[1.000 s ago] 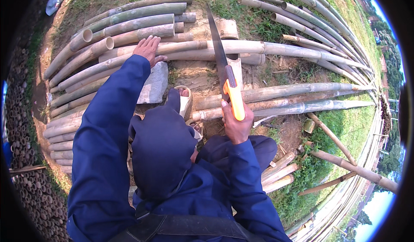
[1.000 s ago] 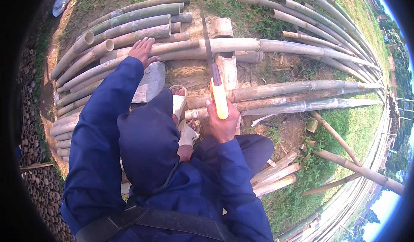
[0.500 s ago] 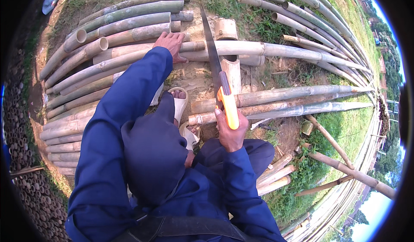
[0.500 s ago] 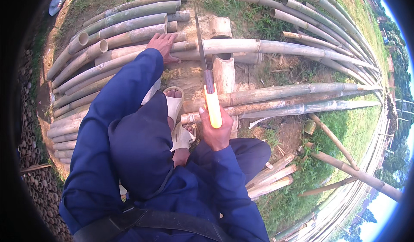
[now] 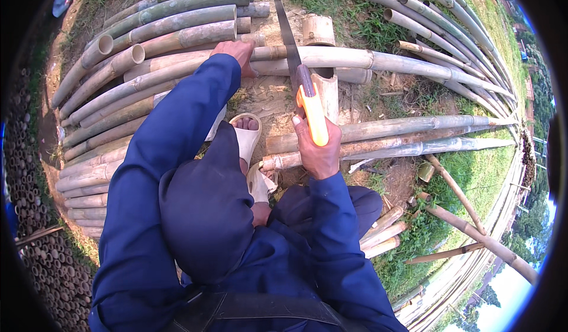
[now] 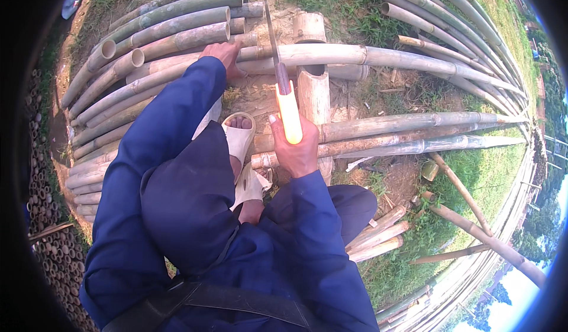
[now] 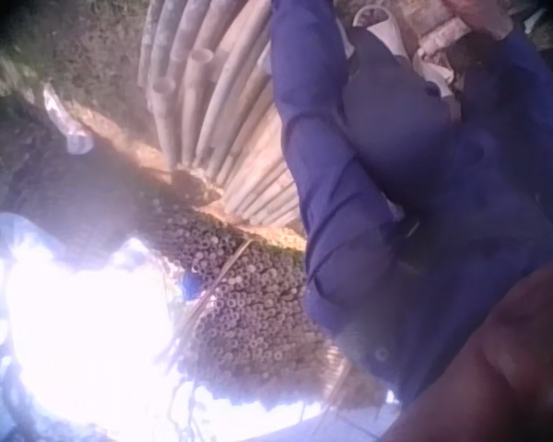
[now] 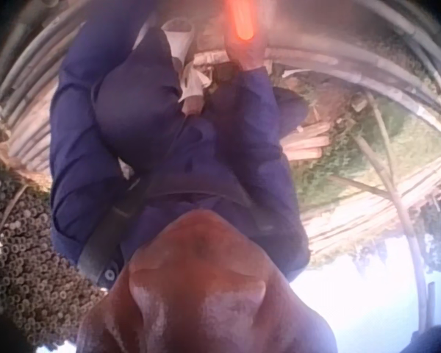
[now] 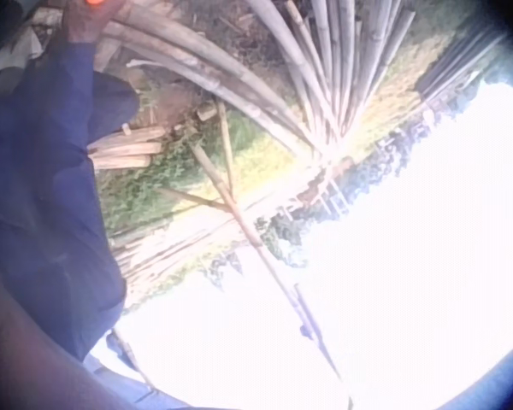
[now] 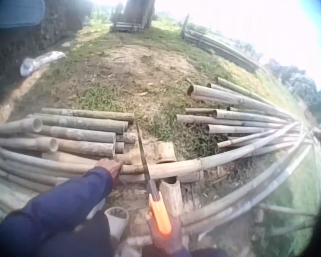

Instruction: The person uses a hand saw to cut bamboo poles into shorter sections. They repeatedly position a pole on a support, saw through it, and move the cut piece aside. The work continues with multiple poles in an outdoor area.

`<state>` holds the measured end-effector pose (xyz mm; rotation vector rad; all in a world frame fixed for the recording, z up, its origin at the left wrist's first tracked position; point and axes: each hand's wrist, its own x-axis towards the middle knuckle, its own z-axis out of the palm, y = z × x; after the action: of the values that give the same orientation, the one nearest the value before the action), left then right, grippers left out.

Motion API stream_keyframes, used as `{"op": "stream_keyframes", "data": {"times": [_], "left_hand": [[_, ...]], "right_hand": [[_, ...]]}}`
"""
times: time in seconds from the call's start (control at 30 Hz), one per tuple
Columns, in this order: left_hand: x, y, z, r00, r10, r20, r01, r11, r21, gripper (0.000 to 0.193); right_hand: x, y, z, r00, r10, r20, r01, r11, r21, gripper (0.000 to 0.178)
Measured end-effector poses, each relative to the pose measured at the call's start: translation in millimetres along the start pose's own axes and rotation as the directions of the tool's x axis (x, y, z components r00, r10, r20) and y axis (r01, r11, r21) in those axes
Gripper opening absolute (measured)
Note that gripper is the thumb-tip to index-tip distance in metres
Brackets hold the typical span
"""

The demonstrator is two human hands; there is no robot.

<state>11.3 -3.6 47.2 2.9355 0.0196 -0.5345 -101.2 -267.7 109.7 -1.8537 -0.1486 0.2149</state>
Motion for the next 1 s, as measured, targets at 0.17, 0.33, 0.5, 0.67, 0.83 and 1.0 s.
{"op": "stream_keyframes", "data": {"times": [0.17, 0.33, 0.5, 0.67, 0.83, 1.0], "left_hand": [[-5.9, -2.6, -7.7, 0.999, -0.033, 0.019, 0.033, 0.999, -0.015, 0.055], [-2.7, -3.1, 2.2, 0.999, -0.039, 0.006, 0.039, 0.999, -0.033, 0.051], [5.2, 3.1, -4.9, 0.999, -0.021, 0.034, 0.021, 1.0, -0.014, 0.058], [5.9, -9.7, 0.2, 1.0, -0.022, 0.018, 0.022, 1.0, -0.003, 0.057], [0.9, -5.5, 3.7, 1.0, -0.027, 0.011, 0.027, 1.0, -0.015, 0.059], [6.5, 0.1, 0.0, 0.999, -0.015, 0.029, 0.015, 1.0, -0.009, 0.06]], "right_hand": [[-84.6, -10.2, -16.2, 0.996, 0.091, -0.01, -0.091, 0.995, -0.033, 0.01], [-86.8, -4.3, -27.1, 0.994, 0.103, 0.02, -0.101, 0.992, -0.073, 0.014], [38.8, 11.5, 14.1, 0.999, -0.041, -0.002, 0.04, 0.999, -0.025, 0.021], [-42.4, 6.2, -5.2, 0.997, 0.078, 0.012, -0.078, 0.997, -0.009, 0.014], [-137.8, -15.1, -40.5, 0.989, 0.144, 0.03, -0.139, 0.98, -0.141, 0.015], [-22.9, 14.7, 3.6, 1.0, 0.009, -0.03, -0.011, 0.997, -0.082, 0.014]]}}
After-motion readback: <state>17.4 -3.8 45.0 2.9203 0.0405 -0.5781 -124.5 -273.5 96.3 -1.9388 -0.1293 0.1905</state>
